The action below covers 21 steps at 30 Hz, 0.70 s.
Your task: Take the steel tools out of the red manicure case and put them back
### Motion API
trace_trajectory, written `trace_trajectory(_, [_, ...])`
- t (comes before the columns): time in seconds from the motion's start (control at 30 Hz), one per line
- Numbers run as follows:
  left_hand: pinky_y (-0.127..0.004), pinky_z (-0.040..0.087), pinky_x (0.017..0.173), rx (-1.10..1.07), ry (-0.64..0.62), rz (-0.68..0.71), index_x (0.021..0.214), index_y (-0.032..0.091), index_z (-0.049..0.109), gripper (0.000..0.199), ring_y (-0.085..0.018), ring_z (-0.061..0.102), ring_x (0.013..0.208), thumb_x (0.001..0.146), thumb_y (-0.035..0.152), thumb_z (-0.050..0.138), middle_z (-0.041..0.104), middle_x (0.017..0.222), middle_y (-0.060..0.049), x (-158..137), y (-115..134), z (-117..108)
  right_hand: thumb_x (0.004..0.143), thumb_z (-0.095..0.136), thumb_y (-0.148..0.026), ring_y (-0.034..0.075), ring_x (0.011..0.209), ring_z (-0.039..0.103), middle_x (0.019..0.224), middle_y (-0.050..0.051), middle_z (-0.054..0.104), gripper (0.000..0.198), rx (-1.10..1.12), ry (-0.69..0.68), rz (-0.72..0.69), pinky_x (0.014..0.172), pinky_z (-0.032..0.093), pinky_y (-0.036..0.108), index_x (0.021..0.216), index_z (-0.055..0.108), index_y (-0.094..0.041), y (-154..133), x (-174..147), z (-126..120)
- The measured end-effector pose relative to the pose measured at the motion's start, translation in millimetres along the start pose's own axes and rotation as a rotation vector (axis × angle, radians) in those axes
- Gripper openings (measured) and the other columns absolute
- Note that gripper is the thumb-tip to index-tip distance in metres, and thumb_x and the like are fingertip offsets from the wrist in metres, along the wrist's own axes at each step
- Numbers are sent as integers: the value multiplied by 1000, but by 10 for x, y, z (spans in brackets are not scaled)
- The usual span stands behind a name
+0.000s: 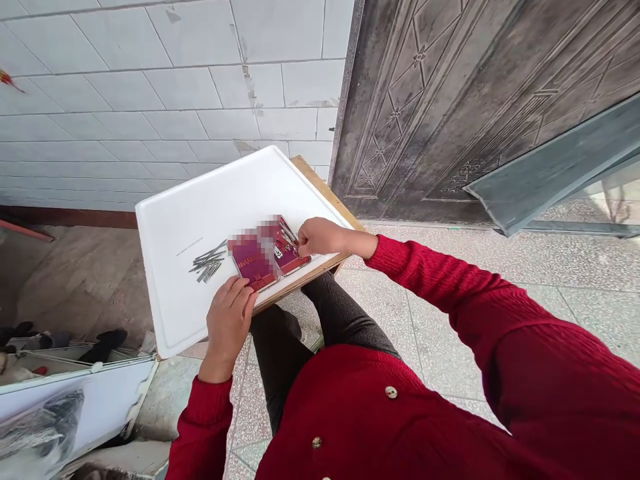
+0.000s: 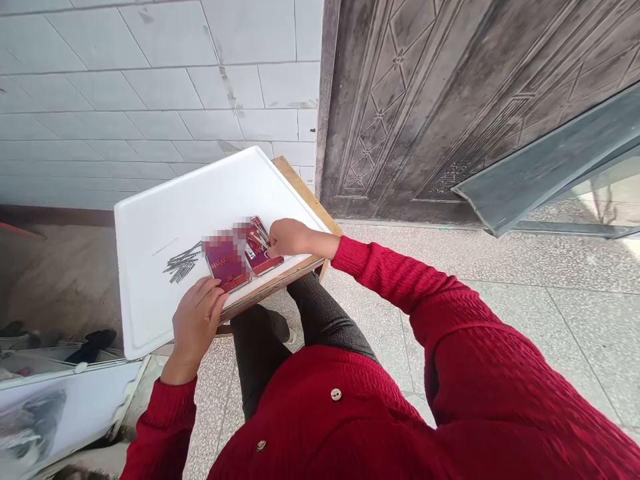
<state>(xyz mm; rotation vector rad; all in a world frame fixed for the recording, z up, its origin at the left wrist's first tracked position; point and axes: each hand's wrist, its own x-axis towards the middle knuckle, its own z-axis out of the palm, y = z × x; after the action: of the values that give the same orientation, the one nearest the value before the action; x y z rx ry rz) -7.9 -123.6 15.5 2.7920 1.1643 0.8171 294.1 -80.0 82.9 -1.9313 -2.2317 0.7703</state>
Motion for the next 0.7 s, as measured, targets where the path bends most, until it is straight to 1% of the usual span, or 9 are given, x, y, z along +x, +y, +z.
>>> trace_trajectory(0.1, [-51, 52, 106, 64, 8, 50, 97, 23, 65, 19, -29, 66, 119, 105, 27, 49, 74, 109, -9, 51, 75, -9, 80, 75, -32, 15, 65, 60, 66, 2, 68, 17, -11, -34, 32, 59, 33, 27, 77, 80, -16, -13, -179, 112])
trace_trajectory(0.2, [-48, 54, 103, 103, 6, 76, 93, 22, 64, 19, -27, 68, 110, 105, 27, 50, 73, 103, -9, 100, 134, -6, 80, 76, -30, 15, 65, 60, 65, 2, 67, 15, -5, -51, 58, 59, 32, 28, 76, 80, -16, -43, -241, 119])
trace_trajectory(0.4, [-40, 57, 90, 163, -15, 97, 93, 21, 62, 22, -25, 69, 100, 107, 27, 46, 72, 100, -10, 128, 189, 20, 76, 80, -27, 17, 67, 62, 64, 2, 66, 11, 15, -62, 42, 62, 34, 28, 71, 78, -18, -100, -278, 68])
trace_trajectory(0.53, [-39, 57, 89, 169, 6, 109, 92, 22, 61, 22, -25, 68, 99, 107, 27, 45, 71, 97, -9, 149, 207, 34, 76, 80, -27, 18, 68, 62, 64, 3, 65, 12, -21, -86, 34, 62, 34, 29, 72, 77, -17, -144, -262, 49])
trace_trajectory(0.7, [-38, 56, 87, 178, 11, 118, 92, 20, 61, 19, -25, 69, 99, 106, 25, 49, 72, 100, -11, 207, 216, 74, 81, 77, -29, 18, 72, 62, 73, 5, 68, 14, -106, -129, 34, 60, 33, 28, 84, 78, -15, -220, -208, -50])
